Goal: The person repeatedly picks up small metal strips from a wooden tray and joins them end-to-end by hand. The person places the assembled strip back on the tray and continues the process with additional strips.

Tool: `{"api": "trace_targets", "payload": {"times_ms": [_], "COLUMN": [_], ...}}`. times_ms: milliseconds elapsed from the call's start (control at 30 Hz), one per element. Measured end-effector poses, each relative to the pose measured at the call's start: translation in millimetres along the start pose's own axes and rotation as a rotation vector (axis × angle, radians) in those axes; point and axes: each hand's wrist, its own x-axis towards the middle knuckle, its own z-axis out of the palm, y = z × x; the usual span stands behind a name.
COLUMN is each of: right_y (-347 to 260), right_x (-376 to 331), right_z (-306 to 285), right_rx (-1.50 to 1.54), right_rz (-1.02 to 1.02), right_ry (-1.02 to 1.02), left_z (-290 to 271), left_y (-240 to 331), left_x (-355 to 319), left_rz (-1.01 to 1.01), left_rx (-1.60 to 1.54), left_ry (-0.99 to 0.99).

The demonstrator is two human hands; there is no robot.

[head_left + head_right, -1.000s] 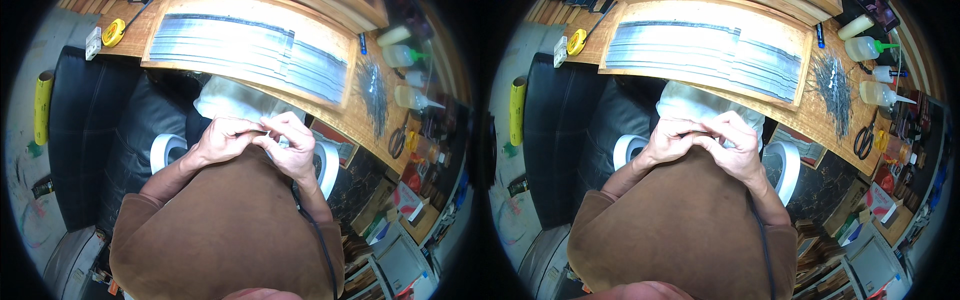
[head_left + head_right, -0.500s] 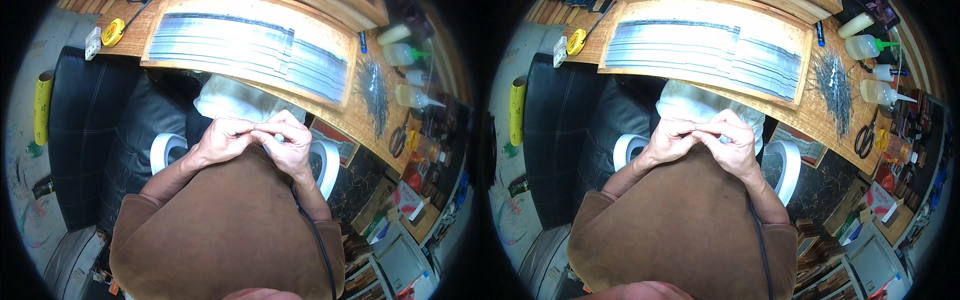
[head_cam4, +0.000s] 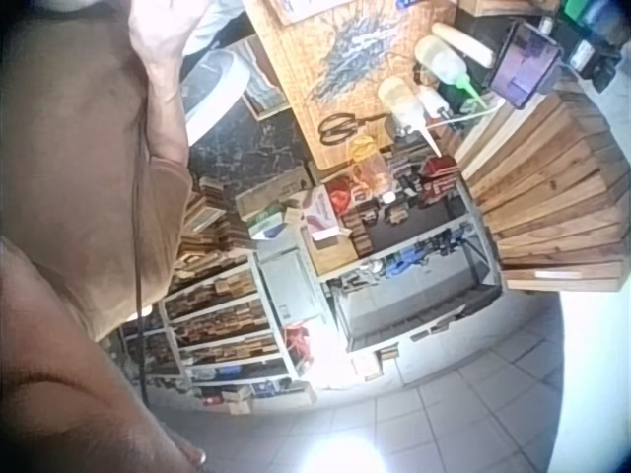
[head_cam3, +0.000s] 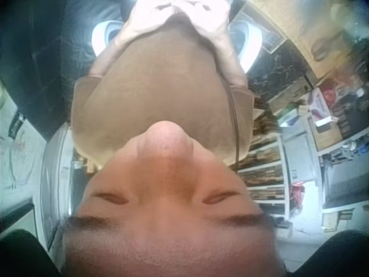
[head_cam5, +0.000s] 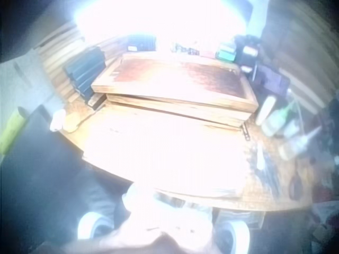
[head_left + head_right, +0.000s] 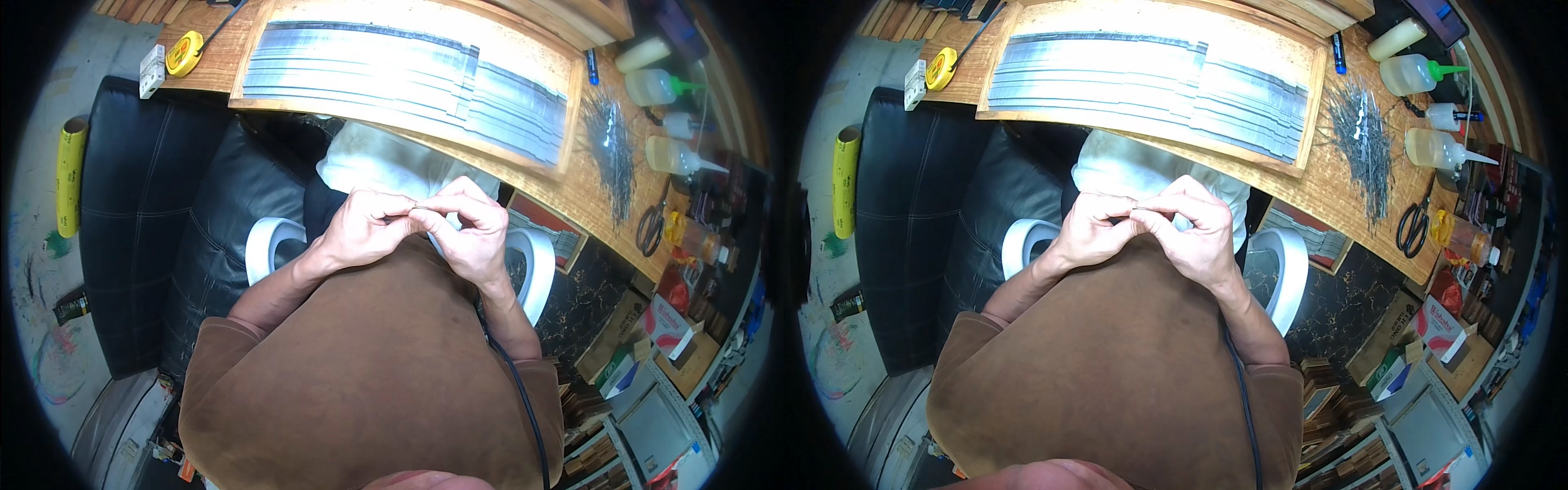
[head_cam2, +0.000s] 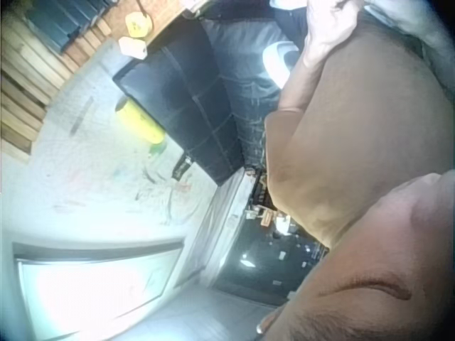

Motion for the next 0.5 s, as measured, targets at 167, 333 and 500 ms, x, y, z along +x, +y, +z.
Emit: {"api": "trace_targets", "payload": {"times_ms": [167, 333, 500], "right_y": [1.8, 1.1, -2.3], "right_x": [1.0, 1.1, 1.8], "right_z": [0.2, 0.9, -0.3], "right_rx": [-0.007, 0.004, -0.013], "right_rz": [-0.013, -0.017, -0.056], "right_ry": [-0.005, -0.002, -0.019], "left_z": [2.8, 0.8, 1.6], "left_y": [-0.9, -1.9, -3.8], "left_x": [0.3, 0.3, 0.1], "left_rz": [0.005, 0.014, 0.112], "left_rx": [-0.045, -0.012, 0.041], "left_ry": [0.024, 0.005, 0.055]}}
